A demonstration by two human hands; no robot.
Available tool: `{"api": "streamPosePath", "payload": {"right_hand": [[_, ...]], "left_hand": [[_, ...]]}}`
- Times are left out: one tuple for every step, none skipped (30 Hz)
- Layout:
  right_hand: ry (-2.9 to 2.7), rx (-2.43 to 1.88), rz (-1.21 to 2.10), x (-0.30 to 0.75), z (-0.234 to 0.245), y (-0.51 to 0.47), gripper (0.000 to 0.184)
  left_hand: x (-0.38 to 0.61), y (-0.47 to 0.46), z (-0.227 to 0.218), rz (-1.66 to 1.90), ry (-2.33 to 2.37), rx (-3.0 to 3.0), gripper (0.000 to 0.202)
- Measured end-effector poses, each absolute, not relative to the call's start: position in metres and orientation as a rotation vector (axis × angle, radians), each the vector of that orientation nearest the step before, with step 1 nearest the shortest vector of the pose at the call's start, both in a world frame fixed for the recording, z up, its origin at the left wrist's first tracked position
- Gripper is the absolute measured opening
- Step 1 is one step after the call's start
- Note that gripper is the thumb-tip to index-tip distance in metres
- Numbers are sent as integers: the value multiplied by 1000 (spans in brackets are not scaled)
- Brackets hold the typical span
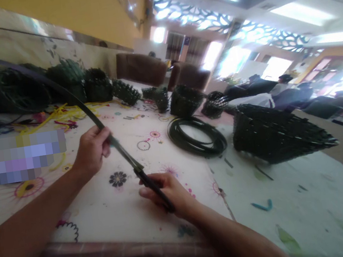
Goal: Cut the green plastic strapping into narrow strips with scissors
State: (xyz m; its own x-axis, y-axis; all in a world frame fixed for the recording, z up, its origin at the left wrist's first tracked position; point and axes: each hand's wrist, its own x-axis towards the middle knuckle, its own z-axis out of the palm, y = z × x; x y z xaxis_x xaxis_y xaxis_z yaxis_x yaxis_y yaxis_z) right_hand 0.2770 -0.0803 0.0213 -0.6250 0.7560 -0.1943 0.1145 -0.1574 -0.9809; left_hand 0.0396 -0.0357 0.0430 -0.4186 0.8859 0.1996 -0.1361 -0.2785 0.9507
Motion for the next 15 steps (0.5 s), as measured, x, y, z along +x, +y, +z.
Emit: {"api": "streamPosePath", "payload": {"right_hand": [[-1661, -979, 1821, 277, 21, -80, 45], [-1671, -975, 1806, 278, 21, -80, 44], [-1681, -976, 1790, 278, 21, -80, 42], [-1690, -979, 1778, 278, 21, -80, 41], [-1697, -986, 1768, 278, 21, -81, 41], [-1705, -996, 1761, 278, 22, -81, 41], [-1711, -1010, 1755, 277, 22, -81, 42], [-1714, -1026, 1753, 276, 23, -81, 43], [-1712, -1043, 1752, 276, 23, -81, 45], [-1711, -1060, 1753, 275, 24, -80, 46], [-1708, -1074, 1756, 275, 25, -80, 48], [-1707, -1084, 1763, 275, 25, -80, 50], [-1705, -1089, 1772, 275, 26, -80, 53], [-1704, -1092, 1779, 275, 26, -80, 55], [-1704, -1092, 1785, 276, 26, -80, 57]], "left_hand": [[40, -36, 42, 1778, 1221, 1012, 16], [40, -35, 42, 1767, 1222, 1010, 16], [39, -34, 41, 1758, 1223, 1008, 16], [38, -33, 41, 1749, 1228, 1007, 17], [37, -32, 41, 1744, 1236, 1004, 19], [35, -31, 41, 1745, 1248, 1000, 21], [32, -29, 42, 1756, 1264, 994, 25], [29, -28, 44, 1775, 1281, 987, 27], [26, -26, 46, 1796, 1298, 978, 27], [24, -25, 47, 1816, 1312, 969, 26], [22, -25, 49, 1833, 1322, 961, 24], [21, -24, 50, 1841, 1329, 956, 23], [21, -25, 51, 1840, 1332, 955, 23], [22, -25, 51, 1834, 1331, 958, 23], [23, -26, 51, 1825, 1326, 964, 23]]}}
